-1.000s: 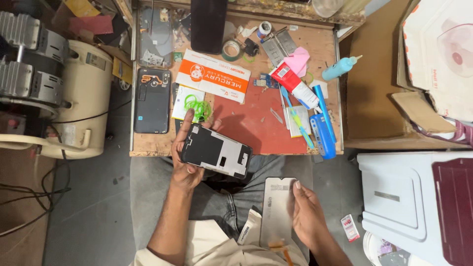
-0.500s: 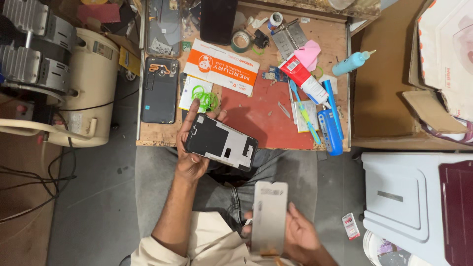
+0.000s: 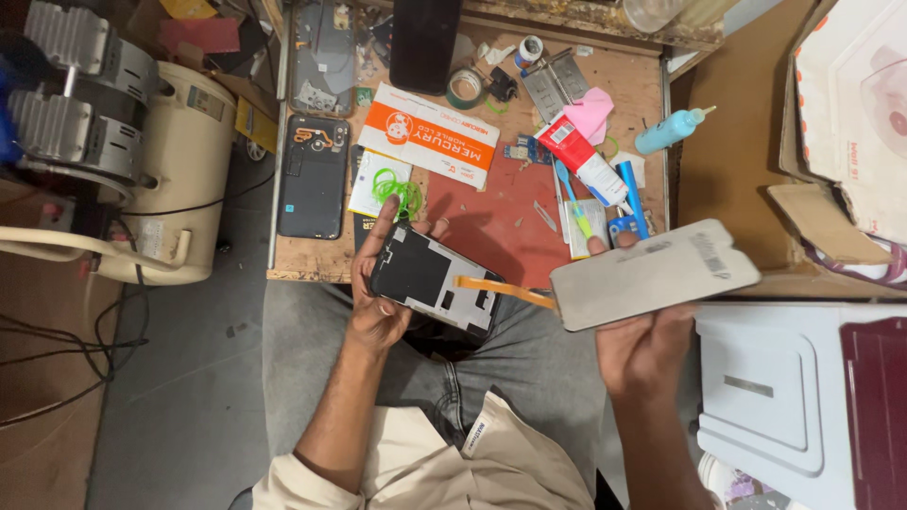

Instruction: The person applies adhesive from a tube to the perimeter of a phone chassis held in one hand. They then pick up a screen panel and align it over the chassis before pressing it down.

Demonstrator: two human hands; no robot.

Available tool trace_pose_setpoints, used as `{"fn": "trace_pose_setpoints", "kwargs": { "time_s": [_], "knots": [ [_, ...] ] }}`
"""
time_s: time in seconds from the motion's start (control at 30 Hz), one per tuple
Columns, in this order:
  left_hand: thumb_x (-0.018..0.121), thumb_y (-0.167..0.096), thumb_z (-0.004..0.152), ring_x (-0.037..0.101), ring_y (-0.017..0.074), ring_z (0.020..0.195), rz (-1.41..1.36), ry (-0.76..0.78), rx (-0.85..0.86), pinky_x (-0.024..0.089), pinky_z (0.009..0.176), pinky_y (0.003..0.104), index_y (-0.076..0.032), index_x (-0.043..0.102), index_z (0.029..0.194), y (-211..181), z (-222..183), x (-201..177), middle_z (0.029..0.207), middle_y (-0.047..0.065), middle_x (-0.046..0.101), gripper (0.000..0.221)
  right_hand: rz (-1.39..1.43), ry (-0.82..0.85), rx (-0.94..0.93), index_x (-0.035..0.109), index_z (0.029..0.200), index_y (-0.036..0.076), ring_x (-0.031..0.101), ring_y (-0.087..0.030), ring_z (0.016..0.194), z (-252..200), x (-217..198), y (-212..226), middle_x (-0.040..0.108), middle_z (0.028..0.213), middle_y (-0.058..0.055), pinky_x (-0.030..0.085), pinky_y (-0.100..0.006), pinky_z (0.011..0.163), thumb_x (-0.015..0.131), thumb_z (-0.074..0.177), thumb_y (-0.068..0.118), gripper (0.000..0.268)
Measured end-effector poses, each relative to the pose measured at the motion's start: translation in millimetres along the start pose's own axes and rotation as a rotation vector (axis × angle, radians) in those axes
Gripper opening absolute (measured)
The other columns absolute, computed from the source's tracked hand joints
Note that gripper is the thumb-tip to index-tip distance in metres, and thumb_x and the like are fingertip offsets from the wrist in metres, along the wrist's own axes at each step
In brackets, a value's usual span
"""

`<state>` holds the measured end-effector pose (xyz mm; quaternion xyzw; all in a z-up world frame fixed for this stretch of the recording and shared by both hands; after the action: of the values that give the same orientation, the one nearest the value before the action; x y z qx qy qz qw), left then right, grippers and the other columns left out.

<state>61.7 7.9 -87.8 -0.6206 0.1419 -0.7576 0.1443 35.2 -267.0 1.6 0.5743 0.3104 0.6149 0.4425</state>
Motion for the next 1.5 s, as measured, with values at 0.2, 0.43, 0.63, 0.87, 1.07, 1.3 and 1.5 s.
{"fn": "trace_pose_setpoints", "kwargs": {
  "time_s": [0.2,0.43,0.63,0.87,1.07,1.3,1.5],
  "knots": [
    [0.102,-0.030,0.066,0.046,0.0419,0.148,0.025,-0.006,0.011,0.034,0.129,0.051,0.006,0.009,0.167,-1.5,0.9,-2.7,0.144,0.018,0.059,0.141,-0.092,0.073,-0.051,0.042,0.149,0.002,0.054,-0.044,0.140,-8.0,-8.8,-17.9,0.051,0.151,-0.020,0.047,-0.060,0.117,0.076,0.096,0.045,0.077],
    [0.101,-0.035,0.067,0.053,0.0364,0.143,0.163,-0.026,0.034,0.040,0.125,0.044,0.009,0.014,0.166,-3.5,2.0,-0.6,0.142,0.021,0.061,0.139,-0.287,0.141,-0.165,0.047,0.147,-0.006,0.060,-0.043,0.138,-18.2,-22.1,-20.0,0.055,0.150,-0.021,0.051,-0.057,0.117,0.079,0.096,0.044,0.079],
    [0.101,-0.038,0.067,0.057,0.0297,0.139,0.336,-0.043,0.047,0.044,0.121,0.040,0.008,0.020,0.165,-4.3,3.2,1.0,0.141,0.020,0.060,0.135,-0.428,0.199,-0.181,0.053,0.142,-0.009,0.065,-0.034,0.129,-11.3,-6.0,-24.7,0.060,0.143,-0.021,0.053,-0.047,0.113,0.084,0.093,0.036,0.073],
    [0.101,-0.039,0.068,0.059,0.0265,0.136,0.425,-0.064,0.060,0.049,0.118,0.038,0.007,0.025,0.164,-3.9,8.2,-5.0,0.143,0.022,0.060,0.131,-0.419,0.353,-0.186,0.043,0.156,-0.005,0.058,-0.031,0.140,18.0,19.4,-58.2,0.056,0.150,-0.022,0.048,-0.046,0.121,0.087,0.090,0.025,0.085],
    [0.101,-0.040,0.066,0.060,0.0284,0.135,0.458,-0.063,0.046,0.050,0.113,0.037,0.006,0.020,0.165,-8.4,8.0,-12.2,0.147,0.027,0.058,0.136,-0.546,0.477,-0.181,0.048,0.153,-0.002,0.058,-0.033,0.143,28.8,35.5,-81.1,0.057,0.151,-0.022,0.048,-0.046,0.124,0.089,0.086,0.022,0.082],
    [0.101,-0.039,0.066,0.058,0.0302,0.140,0.395,-0.040,0.051,0.048,0.120,0.040,0.006,0.018,0.164,-6.4,11.0,-19.4,0.147,0.026,0.056,0.136,-0.812,0.534,-0.281,0.066,0.134,0.000,0.066,-0.029,0.131,36.7,50.3,-85.0,0.065,0.141,-0.019,0.052,-0.040,0.112,0.092,0.074,0.026,0.070],
    [0.102,-0.040,0.064,0.062,0.0243,0.132,0.441,-0.070,0.053,0.052,0.113,0.035,0.007,0.022,0.164,-6.7,8.3,-23.4,0.147,0.025,0.058,0.136,-0.859,0.593,-0.215,0.069,0.131,0.004,0.066,-0.029,0.131,36.6,65.5,-88.1,0.065,0.142,-0.018,0.055,-0.040,0.108,0.094,0.072,0.024,0.067]
  ]
}}
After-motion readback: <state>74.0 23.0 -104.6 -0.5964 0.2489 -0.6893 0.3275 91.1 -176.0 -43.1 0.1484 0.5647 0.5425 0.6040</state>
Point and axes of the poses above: each hand's wrist, its own z-axis towards the middle knuckle, its own x-axis out of the palm, y = z × x, the point moved 2 cm from there along z, towards the middle knuckle
